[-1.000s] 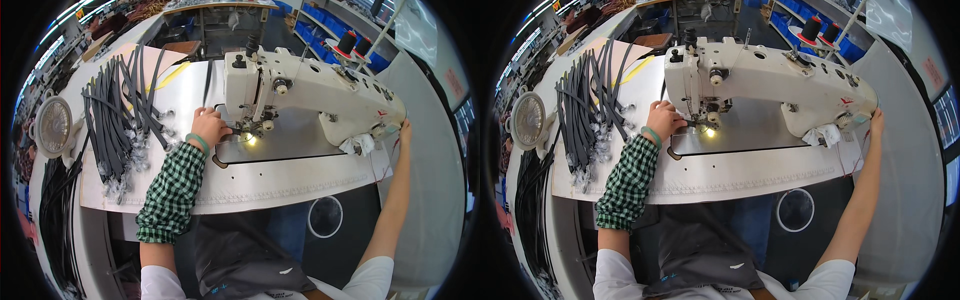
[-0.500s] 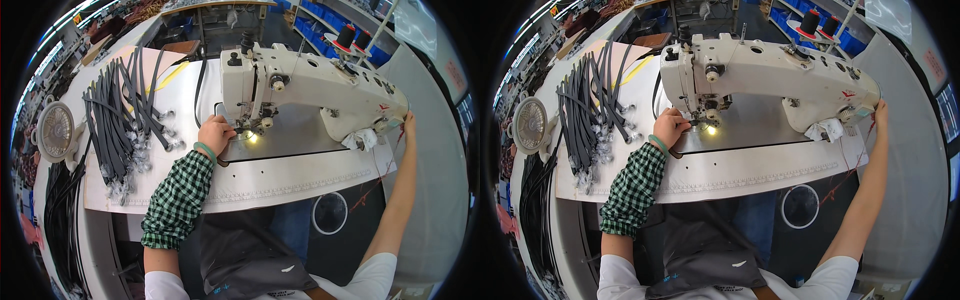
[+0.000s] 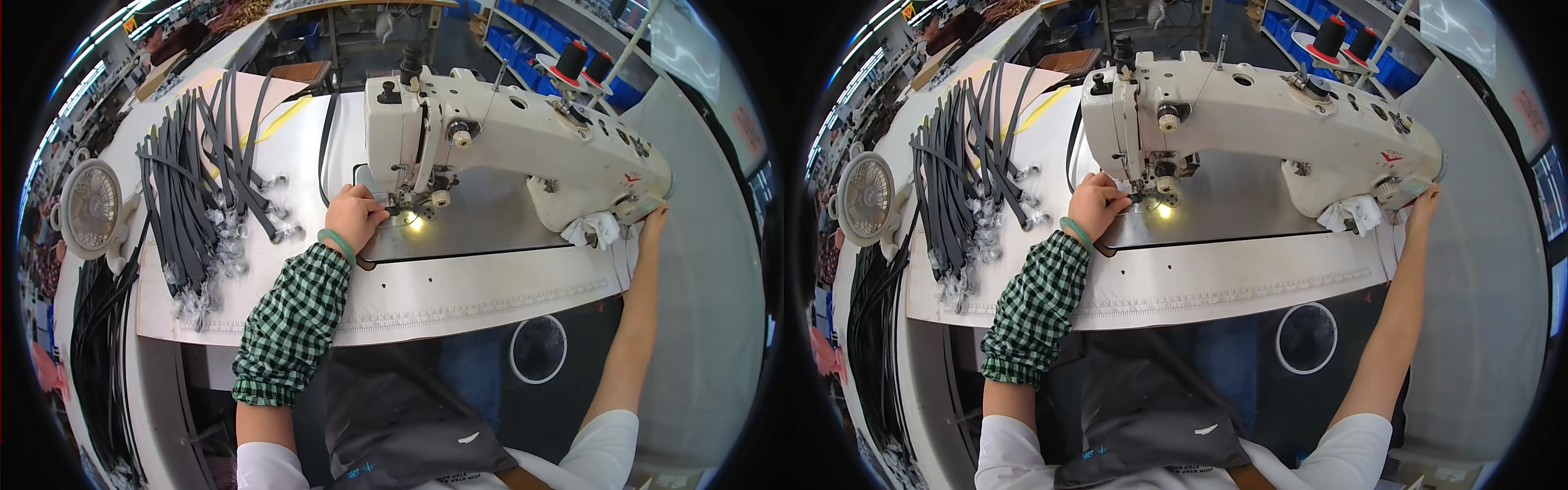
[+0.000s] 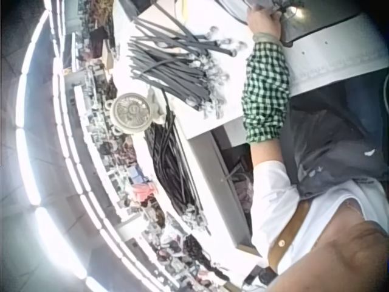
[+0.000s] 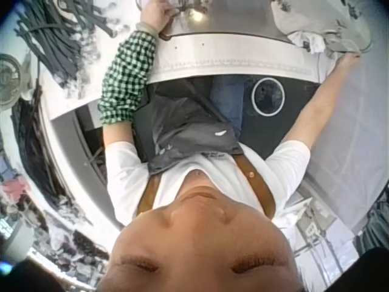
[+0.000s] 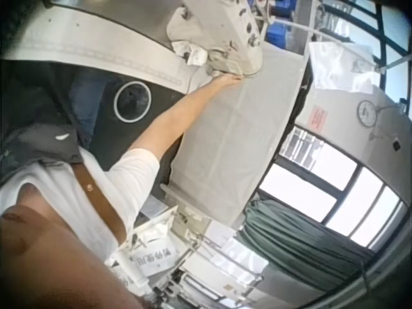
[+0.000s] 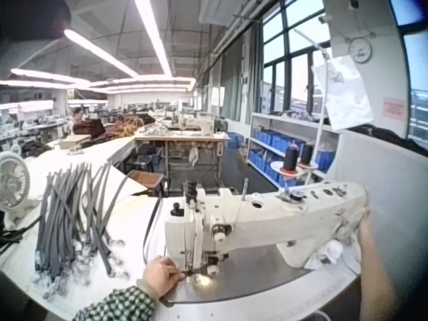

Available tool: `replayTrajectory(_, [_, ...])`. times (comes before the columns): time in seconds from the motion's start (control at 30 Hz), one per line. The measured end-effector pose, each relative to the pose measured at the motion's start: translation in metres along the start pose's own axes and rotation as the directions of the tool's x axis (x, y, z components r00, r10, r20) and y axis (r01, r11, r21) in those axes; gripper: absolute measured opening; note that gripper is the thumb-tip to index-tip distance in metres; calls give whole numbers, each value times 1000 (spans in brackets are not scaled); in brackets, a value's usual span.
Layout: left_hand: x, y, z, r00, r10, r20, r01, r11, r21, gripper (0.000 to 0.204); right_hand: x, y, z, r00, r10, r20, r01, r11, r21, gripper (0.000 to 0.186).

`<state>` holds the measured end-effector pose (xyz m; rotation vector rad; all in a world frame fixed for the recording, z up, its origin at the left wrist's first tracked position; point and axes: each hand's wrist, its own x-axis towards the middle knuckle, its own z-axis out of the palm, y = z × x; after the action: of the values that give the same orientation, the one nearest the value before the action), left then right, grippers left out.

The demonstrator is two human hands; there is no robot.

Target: The person operates an industrial sewing machine to stitch long, dark gray straps. They feed each strap through the machine, guide it under the needle, and then remove the finished piece to place it on a pile to the left. The process is repeated continuously with multiple straps.

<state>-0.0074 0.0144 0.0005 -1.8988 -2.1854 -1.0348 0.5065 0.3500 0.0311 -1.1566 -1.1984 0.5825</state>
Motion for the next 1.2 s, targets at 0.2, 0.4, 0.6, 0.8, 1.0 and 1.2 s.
replayTrajectory(0.2, [5,3,4,1000,8,-4,-8,1000,-7,9,54,-21,-25,951,-297,-86,261,919,-295,48])
replayTrajectory(0.4, [0,-2,-2,1000,5,-21,-5,1000,22,10,44,-47,-12,987,85,134,-27,921,-389,54])
replayTrajectory(0.6, [7,1,5,1000,0,-3,0,1000,-2,9,30,9,-28,1000,-21,9,22,972,-232,55])
replayTrajectory(0.8, [5,-4,4,999,23,-25,-23,1000,8,11,67,-31,-32,995,-63,78,87,929,-361,54])
replayTrajectory(1.0, [7,-2,4,999,20,-25,-20,1000,11,11,34,-15,-23,999,18,51,-6,977,-214,52])
replayTrajectory(1.2, [7,-1,2,1000,6,-10,-5,1000,18,10,54,-14,-20,969,-236,-73,158,819,-552,55])
